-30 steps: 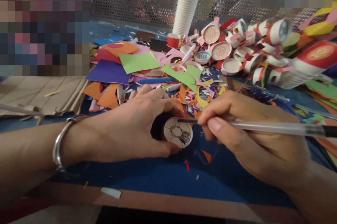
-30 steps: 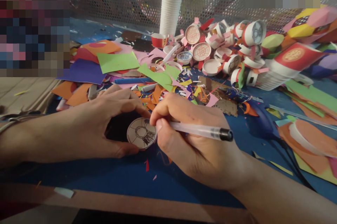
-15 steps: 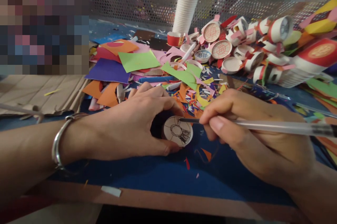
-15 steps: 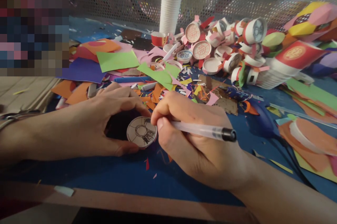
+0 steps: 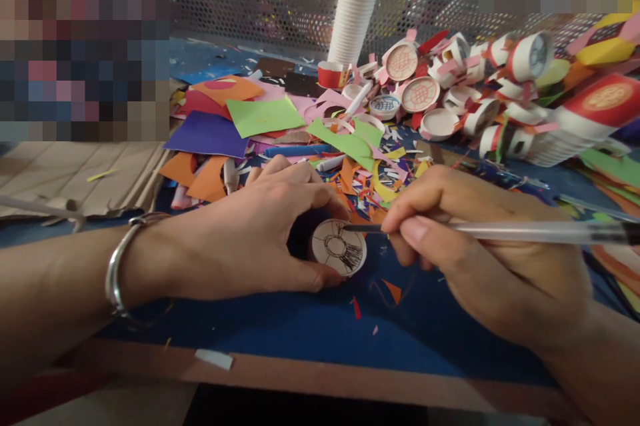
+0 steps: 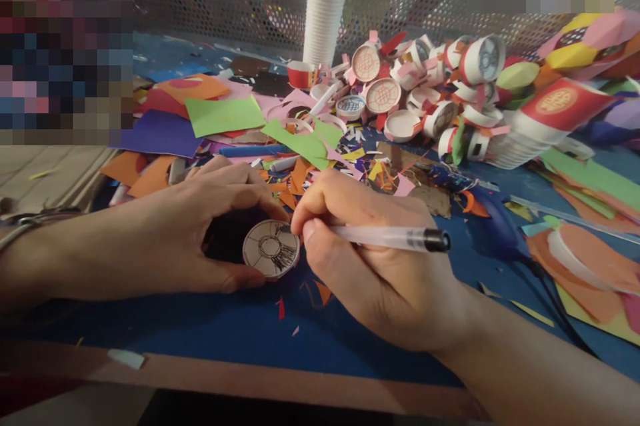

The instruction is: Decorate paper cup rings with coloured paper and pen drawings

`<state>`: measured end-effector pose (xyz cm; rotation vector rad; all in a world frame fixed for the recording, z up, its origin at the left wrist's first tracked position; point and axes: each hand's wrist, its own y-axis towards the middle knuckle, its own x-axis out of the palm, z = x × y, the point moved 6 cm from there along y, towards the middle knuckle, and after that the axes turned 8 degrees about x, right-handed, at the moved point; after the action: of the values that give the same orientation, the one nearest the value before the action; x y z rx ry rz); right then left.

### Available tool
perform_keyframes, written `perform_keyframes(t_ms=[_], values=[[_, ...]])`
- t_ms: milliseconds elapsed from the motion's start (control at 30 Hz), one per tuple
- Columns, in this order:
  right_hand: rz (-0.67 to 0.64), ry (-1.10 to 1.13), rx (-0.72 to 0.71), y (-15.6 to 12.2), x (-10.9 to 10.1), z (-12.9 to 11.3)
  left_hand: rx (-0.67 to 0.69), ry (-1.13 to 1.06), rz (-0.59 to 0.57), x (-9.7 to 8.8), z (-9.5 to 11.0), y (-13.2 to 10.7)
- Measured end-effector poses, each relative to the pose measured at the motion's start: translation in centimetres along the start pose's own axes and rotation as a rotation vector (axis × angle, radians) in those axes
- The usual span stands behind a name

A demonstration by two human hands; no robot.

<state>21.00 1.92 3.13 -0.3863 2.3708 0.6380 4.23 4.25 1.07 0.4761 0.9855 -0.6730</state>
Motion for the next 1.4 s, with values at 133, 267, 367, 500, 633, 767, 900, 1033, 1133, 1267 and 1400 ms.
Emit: perform_keyframes(t_ms=[133,267,367,500,633,767,900,1033,1133,1267,1400], values=[[-0.029,0.002,0.017,-0.1,0.2,0.1,-0.006,-0.016,0.006,0.0,-0.1,-0.1],[0.005,0.023,0.029,0.0,0.1,0.3,-0.005,0.007,0.005,0.0,-0.1,-0.1],[-0.023,0.037,0.031,0.1,0.4,0.5,-0.010,-0.002,-0.003,0.1,-0.2,0.0],[0.013,0.051,0.020,0.0,0.1,0.6,-0.006,-0.005,-0.005,0.0,-0.1,0.0],[-0.004,0.014,0.023,0.0,0.1,0.4,-0.006,-0.020,-0.008,0.0,-0.1,0.0],[0.004,-0.015,0.015,0.0,0.0,0.1,-0.004,-0.044,-0.010,-0.1,0.0,0.0],[-0.015,-0.034,-0.009,-0.1,0.1,-0.1,0.002,-0.035,-0.006,-0.1,0.0,0.0],[0.012,-0.026,-0.003,0.1,0.0,-0.1,-0.018,-0.013,-0.012,-0.1,-0.1,-0.1],[-0.014,-0.047,-0.037,0.1,0.2,-0.4,-0.021,-0.020,-0.022,0.0,0.0,-0.1],[0.004,-0.057,-0.055,0.1,0.2,-0.6,-0.026,-0.002,-0.014,-0.1,0.1,-0.1],[-0.008,-0.044,-0.072,0.1,0.5,-0.8,0.008,-0.011,-0.001,-0.1,0.2,0.0]])
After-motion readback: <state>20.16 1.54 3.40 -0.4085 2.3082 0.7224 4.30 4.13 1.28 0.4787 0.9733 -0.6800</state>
